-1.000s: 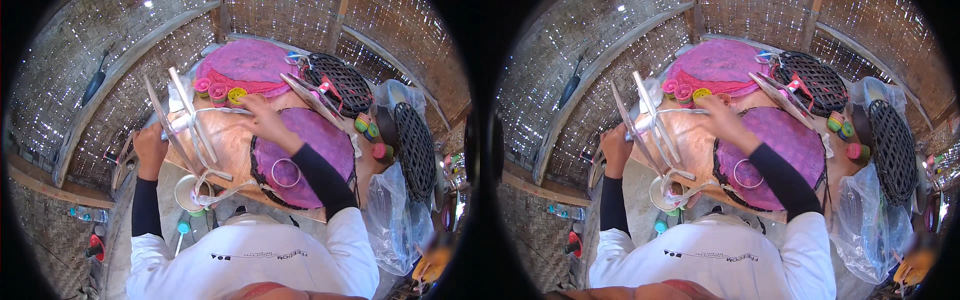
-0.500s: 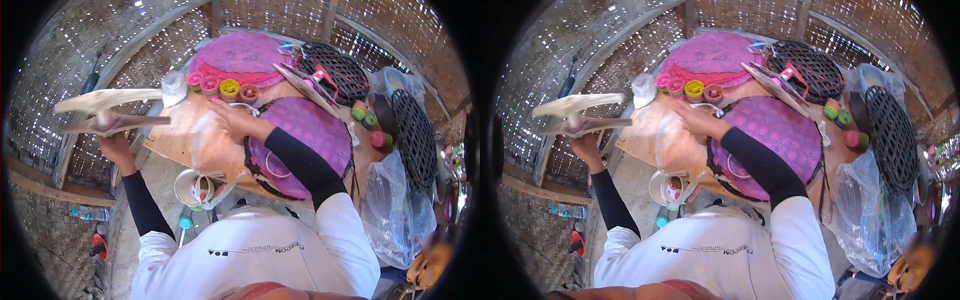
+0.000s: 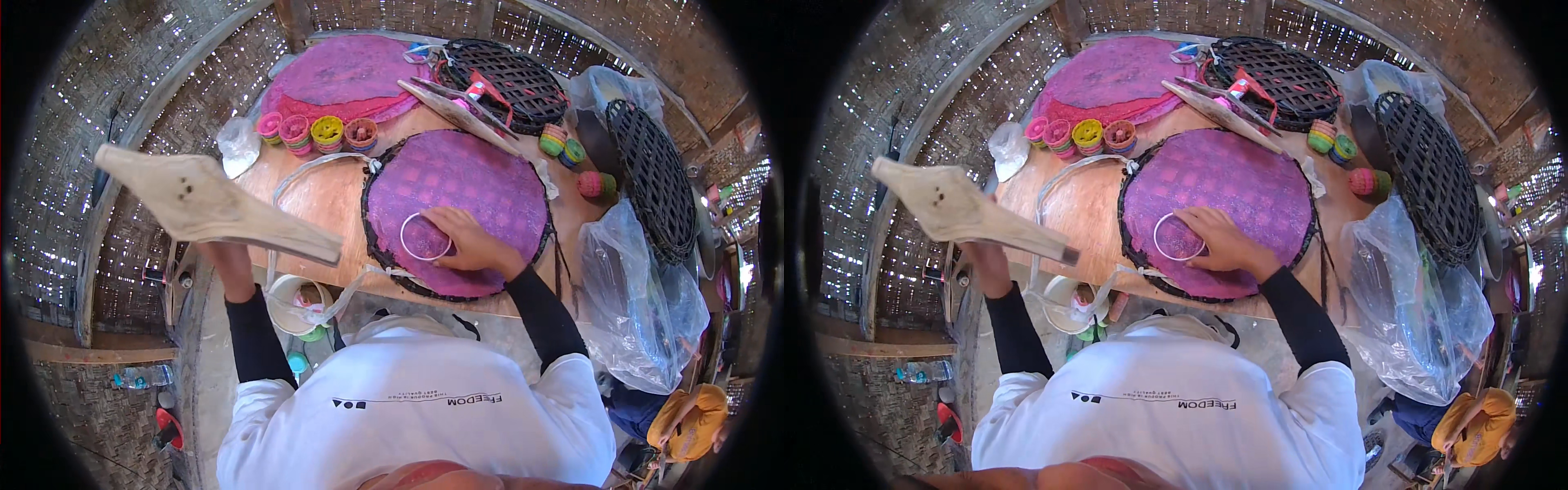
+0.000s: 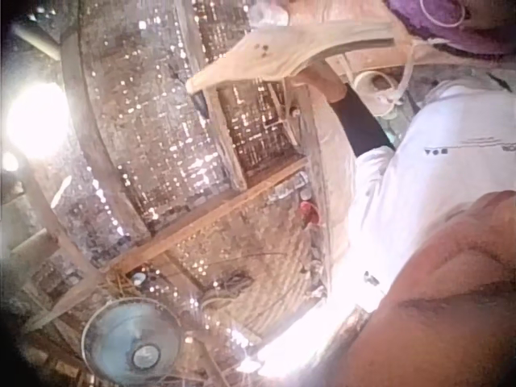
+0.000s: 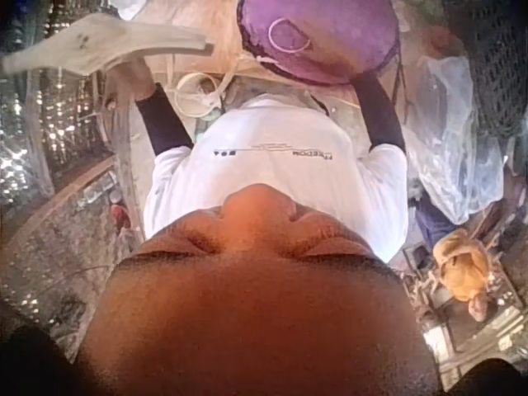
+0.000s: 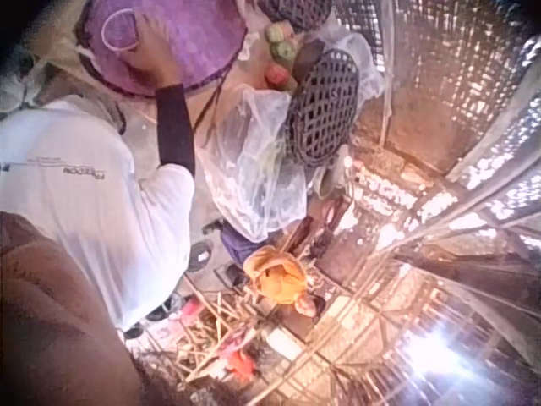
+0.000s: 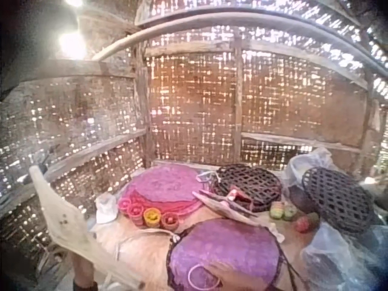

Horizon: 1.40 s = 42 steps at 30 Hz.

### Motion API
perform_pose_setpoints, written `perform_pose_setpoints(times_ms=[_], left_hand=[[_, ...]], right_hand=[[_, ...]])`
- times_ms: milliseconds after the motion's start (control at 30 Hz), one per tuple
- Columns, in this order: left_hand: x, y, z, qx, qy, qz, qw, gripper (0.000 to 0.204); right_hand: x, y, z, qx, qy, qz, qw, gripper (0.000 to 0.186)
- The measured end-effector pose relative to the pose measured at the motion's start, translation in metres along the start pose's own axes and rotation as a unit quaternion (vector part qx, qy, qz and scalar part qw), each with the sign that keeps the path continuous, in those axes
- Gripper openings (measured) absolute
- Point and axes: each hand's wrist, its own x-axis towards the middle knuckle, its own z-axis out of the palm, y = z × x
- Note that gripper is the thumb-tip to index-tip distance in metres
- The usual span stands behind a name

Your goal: The person scoops green paste from a container with a utensil, fills a wooden mold with the paste, levels the top by hand, and places the mold onto a circular opening on a purple-covered tray.

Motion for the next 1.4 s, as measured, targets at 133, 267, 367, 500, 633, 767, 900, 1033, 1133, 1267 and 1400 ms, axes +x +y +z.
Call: perform_pose_setpoints(times_ms=[133,267,367,500,633,767,900,1033,1133,1267,1400], left_hand=[[-0.014,-0.015,0.031,0.176,-0.089,0.01,0.98,0.04],[-0.039,0.02,0.092,-0.089,-0.107,-0.032,0.99,0.034],[-0.049,0.033,0.127,-0.089,-0.121,-0.046,0.988,0.024],[-0.061,0.059,0.166,-0.062,-0.13,-0.009,0.989,0.027],[-0.055,0.061,0.151,0.162,-0.334,0.097,0.923,0.058],[-0.009,0.047,0.151,-0.102,-0.468,0.045,0.877,0.094],[0.025,0.037,0.181,-0.578,-0.277,-0.318,0.699,0.094],[0.044,0.032,0.2,-0.805,-0.303,-0.305,0.408,0.09],[0.04,0.028,0.205,-0.819,-0.371,-0.28,0.336,0.09],[0.028,0.02,0.205,-0.802,-0.375,-0.316,0.341,0.085],[0.014,0.01,0.205,-0.799,-0.342,-0.334,0.365,0.06]], right_hand=[[0.019,-0.014,0.005,0.02,0.051,0.033,0.998,0.092],[0.028,-0.015,-0.007,0.128,0.113,0.059,0.983,0.083],[0.016,-0.037,-0.049,0.438,0.08,0.052,0.894,0.077],[-0.007,-0.076,-0.088,0.403,-0.142,0.181,0.886,0.073],[-0.024,-0.094,-0.073,0.535,-0.01,0.135,0.834,0.072],[-0.044,-0.075,-0.085,0.634,-0.056,0.163,0.754,0.066],[-0.042,-0.085,-0.092,0.59,0.0,0.189,0.785,0.057],[-0.047,-0.058,-0.096,0.548,-0.083,0.2,0.808,0.06],[-0.041,-0.052,-0.103,0.542,-0.104,0.262,0.791,0.064],[-0.025,-0.056,-0.11,0.57,-0.127,0.266,0.767,0.068],[-0.02,-0.051,-0.108,0.565,-0.156,0.26,0.768,0.069]])
